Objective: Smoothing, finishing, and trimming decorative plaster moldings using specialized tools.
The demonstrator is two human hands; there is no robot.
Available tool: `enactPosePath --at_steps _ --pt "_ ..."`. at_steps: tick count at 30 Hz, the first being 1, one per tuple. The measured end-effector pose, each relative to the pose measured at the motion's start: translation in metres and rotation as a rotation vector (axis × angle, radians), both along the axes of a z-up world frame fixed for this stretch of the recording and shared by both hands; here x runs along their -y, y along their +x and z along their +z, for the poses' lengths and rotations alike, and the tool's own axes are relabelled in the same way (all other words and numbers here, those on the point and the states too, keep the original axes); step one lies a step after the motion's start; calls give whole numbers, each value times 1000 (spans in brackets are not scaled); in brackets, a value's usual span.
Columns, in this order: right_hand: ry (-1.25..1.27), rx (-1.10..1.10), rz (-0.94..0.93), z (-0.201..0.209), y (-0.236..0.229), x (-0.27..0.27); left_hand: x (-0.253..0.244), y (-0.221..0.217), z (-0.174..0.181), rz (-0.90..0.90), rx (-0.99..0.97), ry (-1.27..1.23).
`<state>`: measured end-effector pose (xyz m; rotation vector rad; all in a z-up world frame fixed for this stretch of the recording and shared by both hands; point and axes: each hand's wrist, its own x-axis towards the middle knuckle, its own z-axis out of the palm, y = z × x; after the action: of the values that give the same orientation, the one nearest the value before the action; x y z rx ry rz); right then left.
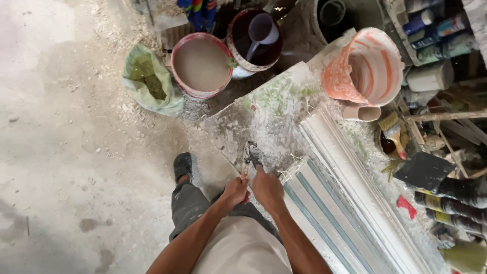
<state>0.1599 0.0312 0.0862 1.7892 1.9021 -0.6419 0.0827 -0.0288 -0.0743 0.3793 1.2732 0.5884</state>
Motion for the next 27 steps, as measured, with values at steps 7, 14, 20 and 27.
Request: enactPosePath --at_steps 7,14,20,27 --pt "22 10 41 -12 9 0 9 6 -35 -129 -64 206" --pt "-32 29 7 15 -10 -13 -9 -4 -3 34 141 50" --pt "99 88 141 -27 -4 -37 -22 -1 -43 -70 -47 232" --pt "26 72 133 -13 -7 -20 7 12 -29 -169 -98 196"
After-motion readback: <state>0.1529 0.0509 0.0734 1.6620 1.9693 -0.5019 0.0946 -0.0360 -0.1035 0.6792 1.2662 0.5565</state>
